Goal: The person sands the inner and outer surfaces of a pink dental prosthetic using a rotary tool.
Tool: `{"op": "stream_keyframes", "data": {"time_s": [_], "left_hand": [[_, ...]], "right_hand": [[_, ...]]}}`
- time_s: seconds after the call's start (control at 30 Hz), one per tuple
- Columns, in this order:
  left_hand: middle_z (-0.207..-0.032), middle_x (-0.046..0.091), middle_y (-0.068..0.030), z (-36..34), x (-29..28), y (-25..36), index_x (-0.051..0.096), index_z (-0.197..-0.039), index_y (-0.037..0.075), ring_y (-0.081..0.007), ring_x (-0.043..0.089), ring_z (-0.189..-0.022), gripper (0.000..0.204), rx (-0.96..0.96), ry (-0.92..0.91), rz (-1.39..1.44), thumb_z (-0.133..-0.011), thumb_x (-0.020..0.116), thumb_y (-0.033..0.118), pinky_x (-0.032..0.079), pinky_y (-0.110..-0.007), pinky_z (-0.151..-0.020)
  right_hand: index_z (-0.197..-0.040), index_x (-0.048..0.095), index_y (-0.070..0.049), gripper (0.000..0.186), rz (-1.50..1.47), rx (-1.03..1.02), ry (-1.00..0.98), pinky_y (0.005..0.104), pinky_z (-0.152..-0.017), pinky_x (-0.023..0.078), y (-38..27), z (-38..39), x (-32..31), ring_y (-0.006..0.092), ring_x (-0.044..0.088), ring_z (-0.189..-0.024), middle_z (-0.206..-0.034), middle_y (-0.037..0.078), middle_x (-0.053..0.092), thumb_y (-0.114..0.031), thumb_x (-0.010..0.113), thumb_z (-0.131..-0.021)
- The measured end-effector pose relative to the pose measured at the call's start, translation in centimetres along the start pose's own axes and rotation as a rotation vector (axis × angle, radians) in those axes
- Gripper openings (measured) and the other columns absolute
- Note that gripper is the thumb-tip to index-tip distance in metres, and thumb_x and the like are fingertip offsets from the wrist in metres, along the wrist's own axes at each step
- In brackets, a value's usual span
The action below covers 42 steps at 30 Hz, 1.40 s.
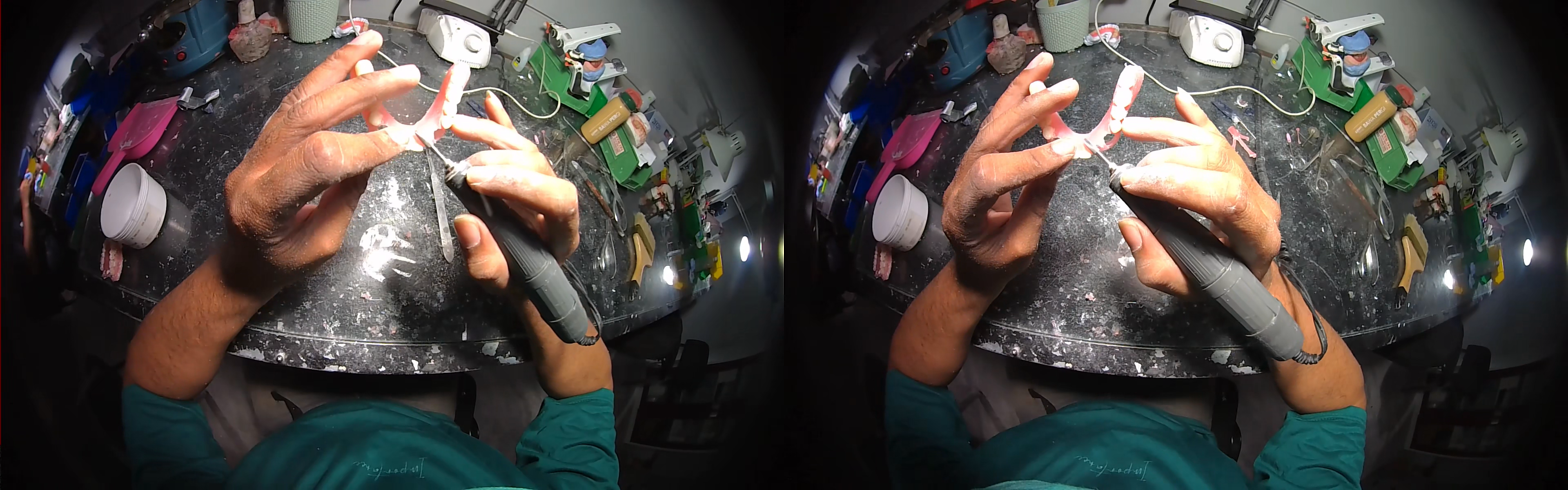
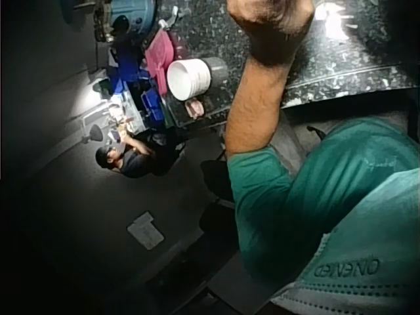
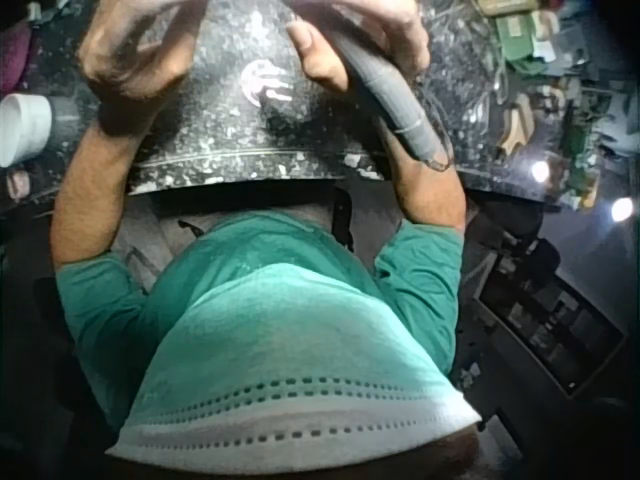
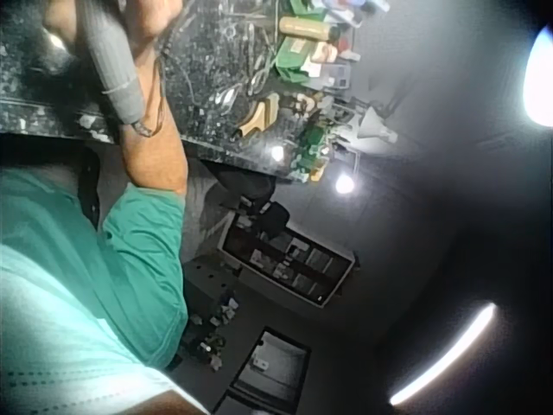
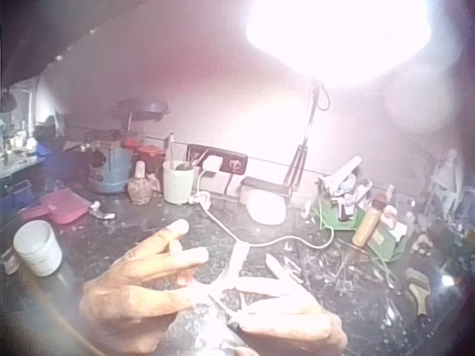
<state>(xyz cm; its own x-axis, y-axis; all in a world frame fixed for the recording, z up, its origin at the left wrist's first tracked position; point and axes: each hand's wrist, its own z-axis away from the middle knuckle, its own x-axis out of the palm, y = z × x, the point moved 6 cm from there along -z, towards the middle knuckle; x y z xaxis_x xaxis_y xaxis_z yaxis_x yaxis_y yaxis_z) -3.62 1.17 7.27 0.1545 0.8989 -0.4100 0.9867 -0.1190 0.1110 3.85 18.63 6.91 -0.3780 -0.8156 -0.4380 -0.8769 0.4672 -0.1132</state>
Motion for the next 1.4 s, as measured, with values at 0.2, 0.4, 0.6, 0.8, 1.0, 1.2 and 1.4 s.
{"op": "stream_keyframes", "data": {"time_s": [0.2,0.4,0.6,0.8,1.0,1.2,1.4], "left_hand": [[-0.137,0.059,-0.0260,0.2,0.1,-0.3,0.061,-0.117,0.008,-0.0476,0.044,-0.140,0.034,-0.004,-0.013,0.032,-0.088,0.065,-0.010,0.036,-0.059,-0.114],[-0.138,0.058,-0.0278,0.1,0.2,-0.3,0.058,-0.118,0.008,-0.0482,0.042,-0.141,0.031,-0.003,-0.019,0.069,-0.091,0.064,-0.006,0.034,-0.060,-0.115],[-0.138,0.056,-0.0319,0.3,0.8,-0.9,0.055,-0.117,0.008,-0.0480,0.040,-0.143,0.028,-0.055,-0.011,0.147,-0.093,0.062,-0.005,0.028,-0.061,-0.117],[-0.141,0.053,-0.0329,0.5,0.7,-1.2,0.051,-0.120,0.008,-0.0477,0.036,-0.145,0.031,-0.030,-0.029,0.194,-0.094,0.061,-0.005,0.025,-0.061,-0.119],[-0.141,0.052,-0.0337,0.4,0.8,-1.3,0.049,-0.120,0.009,-0.0478,0.035,-0.145,0.031,0.000,-0.042,0.211,-0.094,0.060,-0.005,0.023,-0.062,-0.119],[-0.141,0.051,-0.0347,0.5,0.8,-1.4,0.049,-0.119,0.008,-0.0482,0.036,-0.145,0.031,-0.001,-0.033,0.221,-0.094,0.059,-0.006,0.024,-0.063,-0.119],[-0.142,0.051,-0.0348,0.6,0.8,-1.4,0.049,-0.119,0.009,-0.0486,0.035,-0.145,0.031,0.002,-0.046,0.215,-0.093,0.059,-0.006,0.023,-0.063,-0.119]], "right_hand": [[-0.114,0.051,-0.003,0.040,-0.015,0.026,0.036,0.0672,-0.112,0.033,0.2,0.2,0.0,0.0421,0.067,-0.110,-0.099,0.018,0.068,-0.025,0.074,-0.091],[-0.114,0.051,-0.003,0.041,-0.015,0.015,0.042,0.0672,-0.113,0.032,0.0,0.1,-0.2,0.0421,0.068,-0.109,-0.098,0.018,0.068,-0.027,0.075,-0.091],[-0.116,0.051,-0.006,0.040,-0.024,0.124,0.000,0.0686,-0.115,0.026,0.3,0.0,-0.8,0.0431,0.060,-0.121,-0.100,0.014,0.069,-0.030,0.073,-0.092],[-0.112,0.063,-0.004,0.039,-0.043,0.121,0.073,0.0642,-0.117,0.023,0.2,-0.3,-0.7,0.0400,0.063,-0.121,-0.094,0.012,0.074,-0.011,0.080,-0.078],[-0.113,0.063,-0.005,0.040,-0.045,0.119,0.074,0.0648,-0.118,0.022,0.1,-0.3,-0.7,0.0402,0.063,-0.122,-0.092,0.011,0.075,-0.011,0.080,-0.078],[-0.114,0.055,-0.007,0.039,0.005,0.147,-0.041,0.0706,-0.117,0.018,0.0,-0.2,-0.5,0.0437,0.055,-0.127,-0.098,0.013,0.070,-0.031,0.074,-0.090],[-0.113,0.056,-0.008,0.039,0.016,0.156,-0.070,0.0689,-0.118,0.017,-0.1,-0.3,-0.5,0.0423,0.054,-0.128,-0.095,0.012,0.070,-0.031,0.074,-0.089]]}}
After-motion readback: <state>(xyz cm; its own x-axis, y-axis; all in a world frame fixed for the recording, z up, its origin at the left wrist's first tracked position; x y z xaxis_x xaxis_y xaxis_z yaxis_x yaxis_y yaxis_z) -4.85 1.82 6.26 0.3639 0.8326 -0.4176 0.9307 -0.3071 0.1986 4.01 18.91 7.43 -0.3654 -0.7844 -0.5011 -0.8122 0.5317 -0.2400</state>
